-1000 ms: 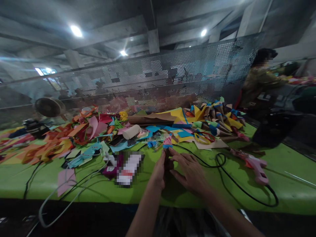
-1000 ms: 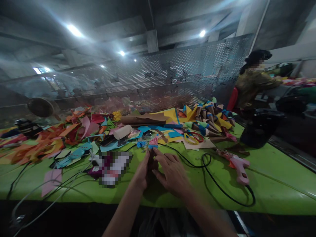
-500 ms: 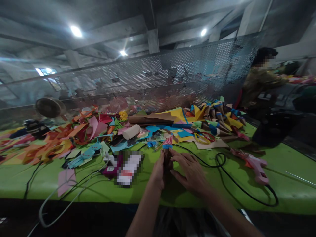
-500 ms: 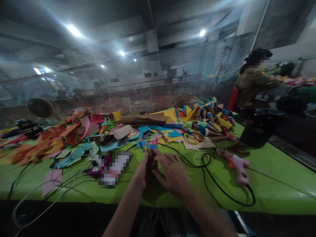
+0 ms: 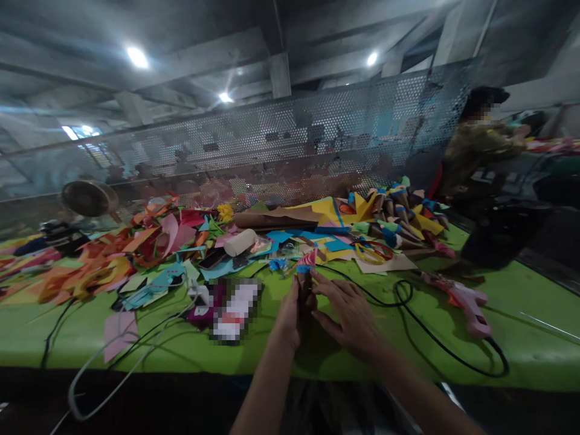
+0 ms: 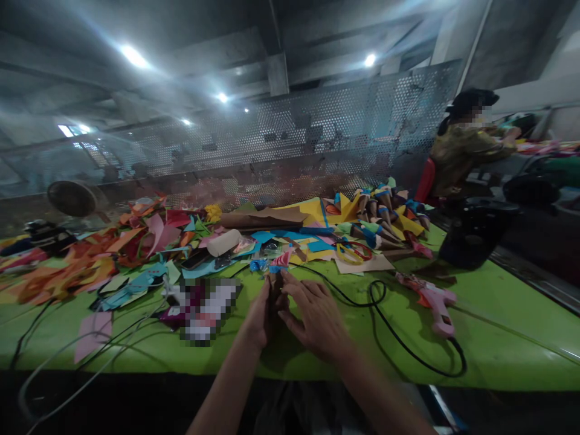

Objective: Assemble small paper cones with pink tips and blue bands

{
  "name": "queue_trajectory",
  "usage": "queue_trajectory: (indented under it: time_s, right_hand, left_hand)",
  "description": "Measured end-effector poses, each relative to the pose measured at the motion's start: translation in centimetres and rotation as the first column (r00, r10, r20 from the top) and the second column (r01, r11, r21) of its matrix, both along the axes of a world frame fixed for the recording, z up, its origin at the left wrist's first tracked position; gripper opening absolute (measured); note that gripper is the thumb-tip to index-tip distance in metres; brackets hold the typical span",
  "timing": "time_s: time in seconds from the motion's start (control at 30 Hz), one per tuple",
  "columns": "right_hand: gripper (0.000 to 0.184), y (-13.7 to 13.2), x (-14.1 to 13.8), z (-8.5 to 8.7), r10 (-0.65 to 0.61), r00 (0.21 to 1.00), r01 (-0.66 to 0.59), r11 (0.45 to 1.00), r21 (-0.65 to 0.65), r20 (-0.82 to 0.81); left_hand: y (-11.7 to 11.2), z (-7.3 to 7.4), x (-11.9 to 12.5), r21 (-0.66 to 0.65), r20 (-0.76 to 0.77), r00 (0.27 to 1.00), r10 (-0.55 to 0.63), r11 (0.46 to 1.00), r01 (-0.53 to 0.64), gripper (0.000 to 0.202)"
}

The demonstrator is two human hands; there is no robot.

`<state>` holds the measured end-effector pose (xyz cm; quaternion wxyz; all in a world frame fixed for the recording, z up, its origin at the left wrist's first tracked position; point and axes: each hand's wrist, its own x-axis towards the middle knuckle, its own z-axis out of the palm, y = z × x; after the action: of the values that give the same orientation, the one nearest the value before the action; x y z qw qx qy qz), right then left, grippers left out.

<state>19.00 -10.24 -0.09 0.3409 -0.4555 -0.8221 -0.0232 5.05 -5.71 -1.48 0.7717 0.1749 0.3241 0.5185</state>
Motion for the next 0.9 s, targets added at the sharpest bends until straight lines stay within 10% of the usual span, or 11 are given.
queue_trajectory:
  time_s: [0.9]
  right_hand:
    - [0.022,0.02,0.07,0.20,0.038,0.999,-0.039,0.999,-0.028,-0.039]
  left_hand:
    - [0.22,0.69,-0.10,0.019,0.231,0.963,-0.137,0.991,0.136,0.035]
